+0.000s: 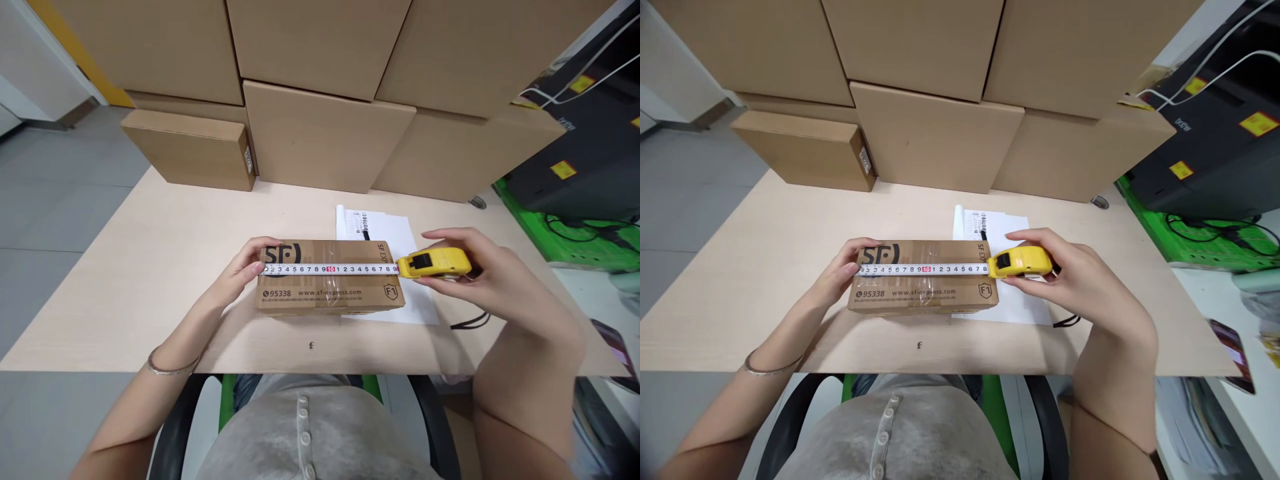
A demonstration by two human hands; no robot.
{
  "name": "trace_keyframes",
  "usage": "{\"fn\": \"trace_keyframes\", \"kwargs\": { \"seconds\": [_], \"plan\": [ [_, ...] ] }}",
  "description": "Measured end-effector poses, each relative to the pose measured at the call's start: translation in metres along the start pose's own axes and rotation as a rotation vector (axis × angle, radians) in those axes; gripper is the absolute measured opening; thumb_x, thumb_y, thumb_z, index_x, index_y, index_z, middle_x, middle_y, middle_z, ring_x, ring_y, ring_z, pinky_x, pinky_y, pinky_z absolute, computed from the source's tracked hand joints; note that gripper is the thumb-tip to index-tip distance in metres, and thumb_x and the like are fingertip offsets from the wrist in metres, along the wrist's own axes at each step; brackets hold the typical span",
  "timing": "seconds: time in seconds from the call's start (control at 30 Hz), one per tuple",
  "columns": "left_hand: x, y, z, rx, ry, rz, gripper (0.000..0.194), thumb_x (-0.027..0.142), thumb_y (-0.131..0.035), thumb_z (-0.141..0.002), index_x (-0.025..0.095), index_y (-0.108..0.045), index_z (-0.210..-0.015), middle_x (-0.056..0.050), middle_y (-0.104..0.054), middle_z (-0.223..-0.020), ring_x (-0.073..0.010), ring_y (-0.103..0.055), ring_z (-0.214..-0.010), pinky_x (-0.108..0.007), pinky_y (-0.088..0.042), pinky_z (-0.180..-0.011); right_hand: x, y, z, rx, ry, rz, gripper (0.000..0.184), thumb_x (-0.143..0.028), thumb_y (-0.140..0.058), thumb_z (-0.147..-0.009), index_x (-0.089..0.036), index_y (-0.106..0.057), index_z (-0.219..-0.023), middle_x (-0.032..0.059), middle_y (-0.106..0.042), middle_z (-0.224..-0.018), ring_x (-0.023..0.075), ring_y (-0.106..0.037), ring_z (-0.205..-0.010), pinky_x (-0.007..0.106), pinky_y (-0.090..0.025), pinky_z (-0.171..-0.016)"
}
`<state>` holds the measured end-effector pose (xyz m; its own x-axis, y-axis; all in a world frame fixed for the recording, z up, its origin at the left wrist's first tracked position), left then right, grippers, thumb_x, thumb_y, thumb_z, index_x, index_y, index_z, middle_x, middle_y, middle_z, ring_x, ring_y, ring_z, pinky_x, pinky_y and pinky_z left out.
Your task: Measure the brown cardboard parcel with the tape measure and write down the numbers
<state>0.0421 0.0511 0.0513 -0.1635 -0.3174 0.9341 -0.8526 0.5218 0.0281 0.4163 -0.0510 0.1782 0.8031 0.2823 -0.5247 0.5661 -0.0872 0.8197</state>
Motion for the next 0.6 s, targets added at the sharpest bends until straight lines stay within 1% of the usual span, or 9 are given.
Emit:
{"fn": "trace_keyframes", "kwargs": {
  "seconds": [0.1,0.2,0.23,0.3,0.37,0.4,0.47,0.53,0.6],
  "plan": [
    [0.0,-0.002,0.001,0.009,0.003,-0.004,0.047,0.061,-0.066,-0.097,0.031,-0.07,-0.133,-0.009,-0.072,-0.132,-0.0279,-0.069,-0.116,-0.04,-0.056,-0.095,-0.032,-0.005,-0.02,-0.08,0.11,0.031,0.035,-0.056,-0.076,-0.09,-0.032,-0.073,-0.116,0.0035,-0.08,-0.098,0.0243,-0.072,-0.073,0.037,-0.051,-0.061],
    [-0.001,-0.005,0.003,0.017,0.001,-0.028,0.049,0.063,-0.065,-0.096,0.03,-0.069,-0.133,-0.009,-0.072,-0.133,-0.0281,-0.069,-0.117,-0.041,-0.055,-0.099,-0.067,-0.032,-0.044,-0.187,0.193,0.073,0.03,-0.055,-0.071,-0.094,-0.027,-0.072,-0.107,0.0023,-0.08,-0.092,0.0237,-0.074,-0.075,0.034,-0.049,-0.063],
    [-0.001,-0.005,0.004,0.025,-0.003,-0.052,0.051,0.064,-0.064,-0.097,0.03,-0.069,-0.134,-0.01,-0.072,-0.133,-0.0286,-0.068,-0.119,-0.042,-0.055,-0.1,-0.077,-0.046,-0.052,-0.227,0.191,0.115,0.03,-0.053,-0.07,-0.095,-0.027,-0.07,-0.109,0.0025,-0.08,-0.094,0.0236,-0.074,-0.075,0.033,-0.048,-0.062],
    [0.001,-0.003,0.006,0.039,-0.039,-0.115,0.053,0.065,-0.058,-0.099,0.028,-0.069,-0.135,-0.011,-0.072,-0.134,-0.0294,-0.068,-0.122,-0.044,-0.054,-0.103,-0.094,-0.071,-0.062,-0.249,0.239,0.184,0.032,-0.05,-0.068,-0.097,-0.023,-0.067,-0.114,0.0051,-0.081,-0.098,0.0248,-0.074,-0.072,0.033,-0.045,-0.057],
    [0.005,-0.001,0.012,0.023,-0.121,-0.179,0.057,0.068,-0.048,-0.102,0.027,-0.068,-0.137,-0.013,-0.072,-0.134,-0.0299,-0.068,-0.123,-0.046,-0.054,-0.103,-0.107,-0.09,-0.063,-0.235,0.349,0.15,0.029,-0.045,-0.064,-0.099,-0.022,-0.066,-0.116,0.0096,-0.081,-0.115,0.0273,-0.078,-0.086,0.034,-0.05,-0.061],
    [0.008,0.0,0.015,0.007,-0.178,-0.216,0.06,0.069,-0.046,-0.102,0.027,-0.067,-0.139,-0.013,-0.073,-0.133,-0.0302,-0.069,-0.121,-0.046,-0.055,-0.102,-0.11,-0.095,-0.061,-0.223,0.405,0.099,0.026,-0.042,-0.063,-0.1,-0.022,-0.065,-0.117,0.0108,-0.079,-0.125,0.0282,-0.078,-0.097,0.035,-0.054,-0.065],
    [0.015,0.002,0.025,-0.034,-0.3,-0.312,0.062,0.071,-0.051,-0.099,0.028,-0.066,-0.141,-0.014,-0.073,-0.129,-0.0306,-0.07,-0.116,-0.046,-0.057,-0.096,-0.107,-0.093,-0.052,-0.168,0.448,-0.041,0.024,-0.04,-0.066,-0.098,-0.025,-0.063,-0.117,0.0101,-0.074,-0.136,0.0287,-0.076,-0.113,0.038,-0.06,-0.075],
    [0.022,0.003,0.036,-0.062,-0.395,-0.427,0.064,0.067,-0.063,-0.094,0.029,-0.063,-0.145,-0.015,-0.073,-0.127,-0.0303,-0.071,-0.112,-0.045,-0.059,-0.091,-0.091,-0.081,-0.045,-0.07,0.329,-0.183,0.03,-0.045,-0.073,-0.094,-0.028,-0.061,-0.116,0.0084,-0.076,-0.132,0.0291,-0.075,-0.116,0.041,-0.062,-0.082],
    [0.03,0.001,0.046,-0.075,-0.466,-0.525,0.067,0.062,-0.071,-0.091,0.03,-0.06,-0.149,-0.014,-0.072,-0.123,-0.0292,-0.071,-0.108,-0.043,-0.06,-0.086,-0.065,-0.066,-0.039,0.072,0.107,-0.285,0.036,-0.053,-0.076,-0.091,-0.029,-0.059,-0.112,0.0071,-0.078,-0.114,0.0278,-0.076,-0.1,0.04,-0.062,-0.076]
  ]
}}
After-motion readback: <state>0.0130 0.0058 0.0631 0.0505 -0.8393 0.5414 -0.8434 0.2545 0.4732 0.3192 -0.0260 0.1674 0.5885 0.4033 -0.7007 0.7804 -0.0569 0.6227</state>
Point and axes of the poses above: each hand's wrist, its own z-axis away from the middle knuckle, its own y-axis out of the back of the hand, x = y × z, the point moved 4 cm from there along -z, towards the middle knuckle
